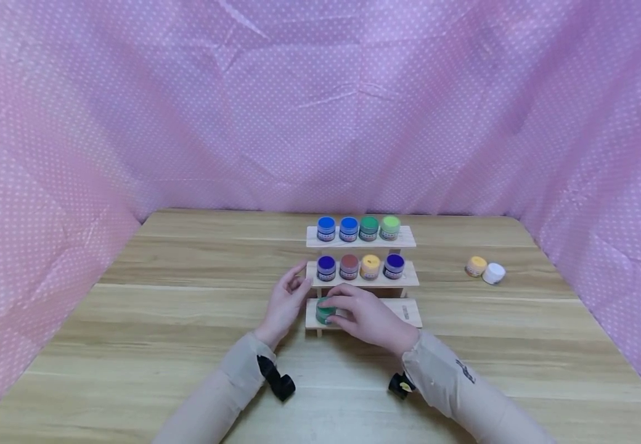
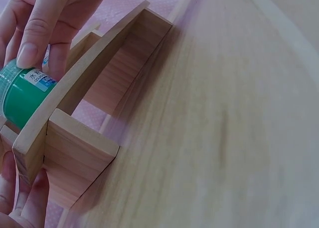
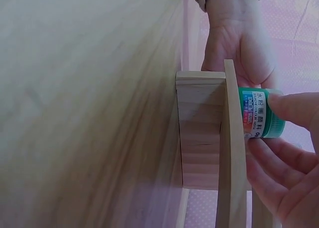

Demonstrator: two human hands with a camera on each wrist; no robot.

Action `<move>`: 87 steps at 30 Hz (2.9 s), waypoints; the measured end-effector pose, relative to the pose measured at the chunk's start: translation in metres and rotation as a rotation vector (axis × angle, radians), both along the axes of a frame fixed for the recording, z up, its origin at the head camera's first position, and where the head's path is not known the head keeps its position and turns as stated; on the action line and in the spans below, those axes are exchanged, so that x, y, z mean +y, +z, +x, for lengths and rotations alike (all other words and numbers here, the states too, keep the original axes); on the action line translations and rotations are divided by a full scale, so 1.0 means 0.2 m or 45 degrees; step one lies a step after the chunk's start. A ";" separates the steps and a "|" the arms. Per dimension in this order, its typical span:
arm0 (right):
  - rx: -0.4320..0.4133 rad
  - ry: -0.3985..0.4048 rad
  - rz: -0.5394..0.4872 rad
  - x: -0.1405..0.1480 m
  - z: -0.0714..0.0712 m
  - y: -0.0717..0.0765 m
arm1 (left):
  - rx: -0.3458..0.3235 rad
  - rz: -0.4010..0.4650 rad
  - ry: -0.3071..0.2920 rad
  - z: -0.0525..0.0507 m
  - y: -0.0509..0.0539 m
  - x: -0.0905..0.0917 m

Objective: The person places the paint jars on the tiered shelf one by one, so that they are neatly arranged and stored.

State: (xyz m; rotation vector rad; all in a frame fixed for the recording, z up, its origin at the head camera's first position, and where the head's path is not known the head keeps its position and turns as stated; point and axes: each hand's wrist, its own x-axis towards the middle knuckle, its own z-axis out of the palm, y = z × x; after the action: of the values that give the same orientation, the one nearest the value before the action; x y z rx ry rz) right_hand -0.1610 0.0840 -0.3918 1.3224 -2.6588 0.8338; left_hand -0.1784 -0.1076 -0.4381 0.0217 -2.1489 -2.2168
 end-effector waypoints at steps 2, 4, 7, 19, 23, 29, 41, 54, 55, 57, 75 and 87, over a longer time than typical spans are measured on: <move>0.004 0.000 -0.006 0.01 0.00 0.00 | -0.005 0.001 0.002 0.00 0.00 0.00; 0.002 -0.006 -0.005 0.01 0.00 0.00 | -0.007 -0.014 0.001 0.00 0.00 0.00; -0.007 -0.011 -0.006 0.02 0.00 0.00 | -0.014 -0.023 0.002 0.00 0.00 0.01; -0.051 -0.015 0.040 0.02 -0.01 0.01 | -0.009 -0.035 0.002 0.00 0.00 -0.01; -0.085 -0.023 0.032 0.04 0.00 0.03 | -0.009 -0.034 0.010 0.00 0.00 -0.01; -0.076 -0.040 -0.030 0.09 0.01 0.03 | -0.022 -0.057 0.010 0.00 0.00 -0.01; 0.081 0.012 -0.144 0.27 0.00 0.00 | -0.025 -0.072 0.043 0.01 0.00 0.00; 0.144 -0.113 -0.229 0.49 -0.01 -0.02 | -0.038 -0.052 0.031 0.01 -0.01 0.01; 0.160 -0.128 -0.240 0.52 -0.01 -0.02 | -0.037 -0.048 0.029 0.01 -0.01 0.01; 0.177 -0.166 -0.261 0.56 -0.02 -0.01 | -0.035 -0.046 0.030 0.01 -0.01 0.01; 0.353 -0.397 -0.546 0.92 -0.06 -0.03 | -0.041 -0.063 0.033 0.01 0.00 0.01; 0.177 -0.686 -0.520 1.09 -0.08 -0.03 | -0.006 -0.080 0.040 0.00 0.00 0.01</move>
State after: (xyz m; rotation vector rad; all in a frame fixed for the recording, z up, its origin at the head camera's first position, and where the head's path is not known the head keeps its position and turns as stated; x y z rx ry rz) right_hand -0.1772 0.3028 -0.3988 0.5147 -2.3722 1.0656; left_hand -0.1777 -0.1060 -0.4388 0.0575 -2.2033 -2.1337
